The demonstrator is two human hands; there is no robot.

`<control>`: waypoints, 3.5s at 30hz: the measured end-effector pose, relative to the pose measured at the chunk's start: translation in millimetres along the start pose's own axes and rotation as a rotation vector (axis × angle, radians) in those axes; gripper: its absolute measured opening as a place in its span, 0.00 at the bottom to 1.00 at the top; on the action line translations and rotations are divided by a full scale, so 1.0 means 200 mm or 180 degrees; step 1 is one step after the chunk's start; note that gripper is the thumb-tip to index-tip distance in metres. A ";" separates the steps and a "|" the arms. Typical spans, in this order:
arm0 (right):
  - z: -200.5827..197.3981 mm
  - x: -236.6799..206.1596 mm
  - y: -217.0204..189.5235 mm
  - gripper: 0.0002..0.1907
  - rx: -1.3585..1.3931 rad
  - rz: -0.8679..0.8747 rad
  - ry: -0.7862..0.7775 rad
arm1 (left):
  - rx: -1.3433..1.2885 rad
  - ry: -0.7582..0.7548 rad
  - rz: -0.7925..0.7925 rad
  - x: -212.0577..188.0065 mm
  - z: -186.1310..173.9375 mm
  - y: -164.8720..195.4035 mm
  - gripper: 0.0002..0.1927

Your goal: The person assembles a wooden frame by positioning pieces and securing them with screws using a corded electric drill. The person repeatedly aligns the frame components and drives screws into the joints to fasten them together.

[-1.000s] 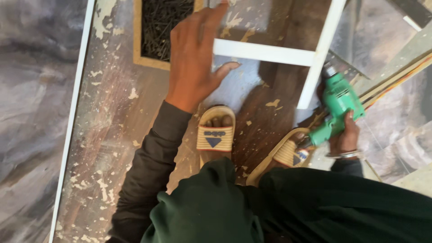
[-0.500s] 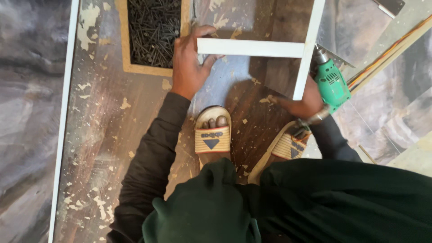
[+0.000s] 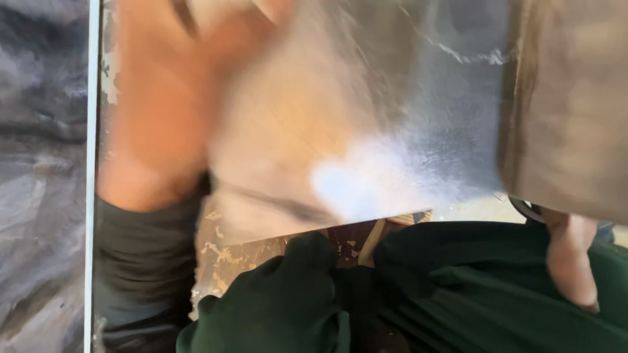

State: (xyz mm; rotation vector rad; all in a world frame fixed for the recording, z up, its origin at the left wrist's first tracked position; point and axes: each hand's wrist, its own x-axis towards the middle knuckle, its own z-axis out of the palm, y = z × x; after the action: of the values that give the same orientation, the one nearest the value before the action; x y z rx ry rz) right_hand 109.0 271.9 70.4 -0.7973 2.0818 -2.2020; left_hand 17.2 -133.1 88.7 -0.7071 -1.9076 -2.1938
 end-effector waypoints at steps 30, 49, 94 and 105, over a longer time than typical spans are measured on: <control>0.10 0.15 0.63 0.40 -0.2297 0.1421 -0.0256 | -0.0313 0.0948 -0.4509 -0.29 0.11 -0.66 0.48; 0.25 0.01 0.61 0.41 -0.1737 0.1736 -0.0116 | 0.3792 -0.1701 -0.0150 -0.09 0.57 -0.71 0.20; 0.14 -0.02 0.85 0.33 -0.0325 0.2191 -0.0858 | 0.3849 -0.1578 0.0053 -0.08 0.56 -0.76 0.04; 0.15 0.03 0.81 0.40 -0.0949 0.1873 -0.1007 | 0.3775 -0.1592 0.0045 -0.08 0.57 -0.76 0.03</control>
State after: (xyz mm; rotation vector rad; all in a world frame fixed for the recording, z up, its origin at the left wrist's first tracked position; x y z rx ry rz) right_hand 60.9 222.9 -78.7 -0.4195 2.1418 -1.3970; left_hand -3.0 0.5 -45.8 -0.9822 -2.8342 -0.5432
